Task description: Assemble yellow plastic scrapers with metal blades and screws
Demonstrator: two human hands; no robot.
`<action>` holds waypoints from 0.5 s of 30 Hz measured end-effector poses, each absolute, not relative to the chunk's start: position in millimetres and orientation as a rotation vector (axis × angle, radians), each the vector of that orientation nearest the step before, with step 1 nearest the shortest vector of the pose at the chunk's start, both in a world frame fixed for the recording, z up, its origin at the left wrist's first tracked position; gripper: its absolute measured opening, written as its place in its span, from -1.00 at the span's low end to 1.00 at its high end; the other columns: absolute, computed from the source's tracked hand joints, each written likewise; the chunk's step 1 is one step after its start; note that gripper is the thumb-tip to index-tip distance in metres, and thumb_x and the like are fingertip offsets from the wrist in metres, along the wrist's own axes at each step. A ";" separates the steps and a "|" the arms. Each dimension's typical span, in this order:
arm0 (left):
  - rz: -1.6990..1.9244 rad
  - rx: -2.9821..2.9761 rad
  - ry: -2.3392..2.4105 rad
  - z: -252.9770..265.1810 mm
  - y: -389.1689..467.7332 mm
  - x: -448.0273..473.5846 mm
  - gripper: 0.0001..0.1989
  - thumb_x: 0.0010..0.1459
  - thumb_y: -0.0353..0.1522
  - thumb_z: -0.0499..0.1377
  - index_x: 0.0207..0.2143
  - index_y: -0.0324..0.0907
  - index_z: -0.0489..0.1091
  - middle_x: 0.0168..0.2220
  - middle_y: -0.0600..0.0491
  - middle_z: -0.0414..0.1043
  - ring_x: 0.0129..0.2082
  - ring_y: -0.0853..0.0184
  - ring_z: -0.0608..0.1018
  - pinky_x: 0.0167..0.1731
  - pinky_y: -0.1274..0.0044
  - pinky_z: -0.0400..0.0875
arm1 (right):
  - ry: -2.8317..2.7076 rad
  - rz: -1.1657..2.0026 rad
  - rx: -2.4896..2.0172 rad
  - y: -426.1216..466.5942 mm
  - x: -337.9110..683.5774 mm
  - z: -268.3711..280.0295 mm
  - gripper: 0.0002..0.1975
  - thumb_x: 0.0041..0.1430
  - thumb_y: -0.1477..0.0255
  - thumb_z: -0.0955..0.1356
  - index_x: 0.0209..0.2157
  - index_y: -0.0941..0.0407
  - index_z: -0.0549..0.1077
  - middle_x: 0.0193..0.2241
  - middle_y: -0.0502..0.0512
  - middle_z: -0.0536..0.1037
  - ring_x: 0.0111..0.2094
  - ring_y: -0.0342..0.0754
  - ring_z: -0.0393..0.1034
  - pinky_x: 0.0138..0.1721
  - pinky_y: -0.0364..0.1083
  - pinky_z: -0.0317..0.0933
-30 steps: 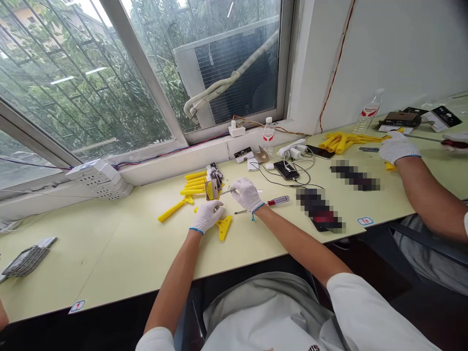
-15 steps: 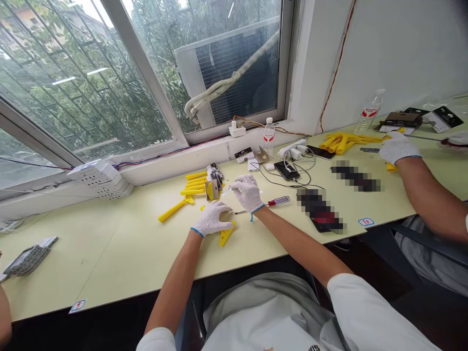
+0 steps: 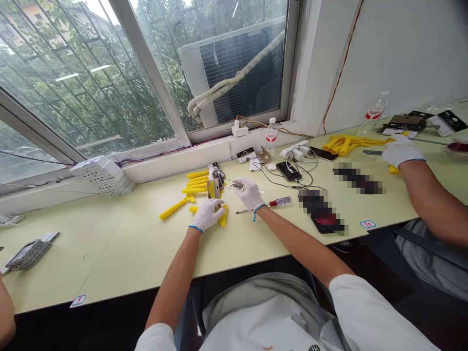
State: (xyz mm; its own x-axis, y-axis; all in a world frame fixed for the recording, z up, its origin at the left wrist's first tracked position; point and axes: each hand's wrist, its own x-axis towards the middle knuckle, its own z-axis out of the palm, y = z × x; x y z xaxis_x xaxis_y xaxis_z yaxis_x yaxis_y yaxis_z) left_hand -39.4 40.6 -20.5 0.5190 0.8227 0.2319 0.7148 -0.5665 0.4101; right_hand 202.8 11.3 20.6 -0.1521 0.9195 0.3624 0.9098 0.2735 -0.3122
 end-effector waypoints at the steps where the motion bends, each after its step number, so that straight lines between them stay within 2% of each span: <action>1: 0.588 2.487 1.269 -20.1 41.4 -42.5 -0.61 0.28 -0.36 0.15 0.10 -0.15 0.58 -0.06 -0.08 0.62 -0.05 0.11 0.63 0.03 0.32 0.52 | -2.069 0.030 -1.644 10.9 202.8 21.0 -0.56 0.47 0.20 0.39 0.23 0.15 0.47 0.18 0.23 0.50 0.13 0.03 0.48 0.18 0.13 0.46; 3: 0.571 2.483 1.213 -18.1 42.7 -48.7 -0.47 0.10 -0.49 0.14 0.13 -0.15 0.57 0.01 -0.08 0.61 0.03 0.11 0.62 0.11 0.32 0.51 | -2.067 0.034 -1.644 10.2 203.1 21.3 -0.56 0.48 0.20 0.39 0.22 0.15 0.47 0.17 0.22 0.51 0.12 0.03 0.48 0.17 0.12 0.46; 5: 0.517 2.517 1.162 -15.1 43.0 -53.6 -0.33 -0.05 -0.54 0.14 0.16 -0.12 0.56 0.07 -0.07 0.60 0.09 0.09 0.60 0.15 0.31 0.49 | -2.065 0.037 -1.642 9.5 203.6 21.2 -0.57 0.48 0.20 0.39 0.22 0.15 0.47 0.17 0.22 0.51 0.12 0.03 0.48 0.17 0.12 0.46; 7: 0.437 2.564 1.138 -11.8 42.2 -55.7 -0.27 -0.11 -0.55 0.15 0.17 -0.07 0.57 0.06 -0.05 0.60 0.10 0.06 0.59 0.16 0.29 0.48 | -2.063 0.039 -1.640 8.9 204.0 20.9 -0.57 0.48 0.20 0.38 0.22 0.15 0.47 0.17 0.22 0.51 0.13 0.03 0.48 0.18 0.13 0.45; 10: 0.379 2.598 1.152 -8.2 39.1 -52.6 -0.27 -0.08 -0.54 0.15 0.18 -0.03 0.59 0.01 -0.05 0.61 0.06 0.05 0.61 0.15 0.29 0.48 | -2.065 0.043 -1.636 7.9 204.1 20.7 -0.57 0.49 0.20 0.38 0.22 0.16 0.48 0.17 0.22 0.51 0.14 0.04 0.48 0.18 0.13 0.45; 15: 0.341 2.590 1.219 -5.5 33.3 -42.3 -0.39 0.09 -0.42 0.22 0.22 -0.01 0.59 0.00 -0.04 0.64 0.01 0.04 0.63 0.10 0.31 0.50 | -2.095 0.054 -1.622 5.6 201.5 20.9 -0.58 0.48 0.20 0.39 0.21 0.15 0.48 0.17 0.22 0.51 0.12 0.03 0.48 0.17 0.12 0.46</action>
